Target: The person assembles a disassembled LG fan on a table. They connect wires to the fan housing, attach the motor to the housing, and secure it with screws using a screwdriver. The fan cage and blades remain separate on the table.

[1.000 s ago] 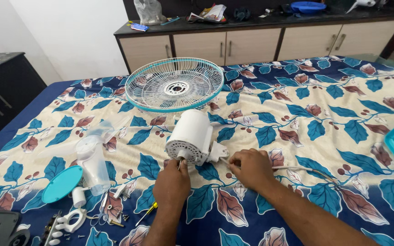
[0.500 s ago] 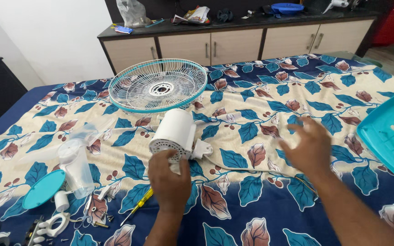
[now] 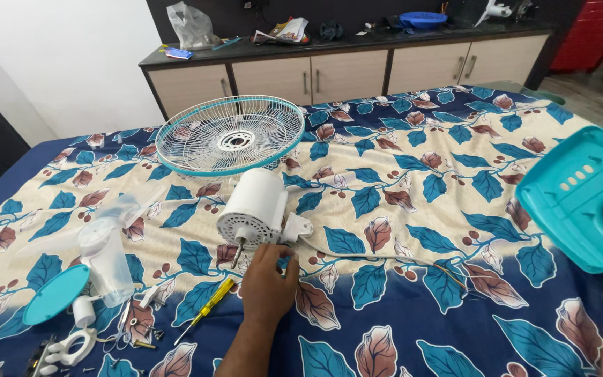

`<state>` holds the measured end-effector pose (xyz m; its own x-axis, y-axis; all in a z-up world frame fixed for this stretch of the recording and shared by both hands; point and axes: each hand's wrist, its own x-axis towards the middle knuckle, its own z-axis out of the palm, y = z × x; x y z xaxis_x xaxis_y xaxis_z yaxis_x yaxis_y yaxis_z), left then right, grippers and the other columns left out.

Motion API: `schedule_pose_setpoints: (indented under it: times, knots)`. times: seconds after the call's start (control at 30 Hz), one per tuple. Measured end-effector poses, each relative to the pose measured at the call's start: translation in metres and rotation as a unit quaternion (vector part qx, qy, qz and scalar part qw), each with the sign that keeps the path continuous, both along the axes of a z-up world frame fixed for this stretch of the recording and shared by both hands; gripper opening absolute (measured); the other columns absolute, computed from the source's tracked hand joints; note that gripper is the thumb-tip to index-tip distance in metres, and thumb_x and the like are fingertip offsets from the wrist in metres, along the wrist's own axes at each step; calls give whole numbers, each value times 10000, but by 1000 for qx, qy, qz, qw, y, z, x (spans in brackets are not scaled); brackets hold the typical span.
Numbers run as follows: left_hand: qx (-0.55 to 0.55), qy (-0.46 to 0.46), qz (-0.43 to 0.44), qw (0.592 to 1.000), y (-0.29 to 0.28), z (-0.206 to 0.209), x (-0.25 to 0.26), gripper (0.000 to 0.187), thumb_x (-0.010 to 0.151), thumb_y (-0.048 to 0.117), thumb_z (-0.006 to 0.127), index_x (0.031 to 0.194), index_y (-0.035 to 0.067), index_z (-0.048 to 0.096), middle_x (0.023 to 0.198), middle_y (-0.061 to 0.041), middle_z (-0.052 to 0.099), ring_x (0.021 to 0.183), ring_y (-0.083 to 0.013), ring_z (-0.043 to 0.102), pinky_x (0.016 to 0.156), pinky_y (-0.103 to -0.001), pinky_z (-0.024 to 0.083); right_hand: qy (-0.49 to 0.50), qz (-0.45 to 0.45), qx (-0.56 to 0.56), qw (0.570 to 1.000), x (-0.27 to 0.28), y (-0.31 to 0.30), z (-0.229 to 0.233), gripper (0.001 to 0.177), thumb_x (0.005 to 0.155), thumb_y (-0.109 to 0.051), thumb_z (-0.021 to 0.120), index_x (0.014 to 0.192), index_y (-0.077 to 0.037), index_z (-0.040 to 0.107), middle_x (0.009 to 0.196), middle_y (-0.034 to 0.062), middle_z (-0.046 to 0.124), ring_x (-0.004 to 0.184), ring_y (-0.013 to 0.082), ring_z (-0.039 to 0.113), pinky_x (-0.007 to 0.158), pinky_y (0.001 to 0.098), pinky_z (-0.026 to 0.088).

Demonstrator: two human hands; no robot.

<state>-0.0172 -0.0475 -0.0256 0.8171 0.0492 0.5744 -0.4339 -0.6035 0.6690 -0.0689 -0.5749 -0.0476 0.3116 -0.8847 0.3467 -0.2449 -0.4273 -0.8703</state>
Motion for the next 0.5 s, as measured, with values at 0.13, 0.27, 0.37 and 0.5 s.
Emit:
schedule_pose_setpoints:
  times: [0.13,0.27,0.37,0.5]
  knots:
    - [-12,0,-23,1000,-1,2,0,138,851,187,747,919,77,701,892,-80,685,669,-242,674,635,-376,533,-193,79,71,976,14,36,0,512,941,44,576,1444,-47,543,1344,197,638,1073,344,732,732,439,558]
    - [-103,90,-94,986,-4,-5,-3,182,881,205,751,963,46,718,846,-52,719,660,-157,657,611,-325,532,-397,214,107,886,30,99,21,559,930,173,523,1451,0,417,1417,201,583,1199,318,734,852,476,640]
    - [-290,179,-181,922,-3,-16,-6,215,909,187,717,1028,11,683,867,-23,713,690,-118,673,634,-285,550,-385,341,230,826,36,148,36,553,924,130,536,1446,-39,465,1384,161,594,1172,302,704,872,532,624]
    - [-412,236,-185,860,12,-32,-22,276,977,172,683,1179,-15,665,920,-65,666,720,-115,593,633,-247,462,-277,447,363,769,38,190,34,440,972,-23,577,1408,-50,524,1320,132,635,1116,272,704,900,489,602]
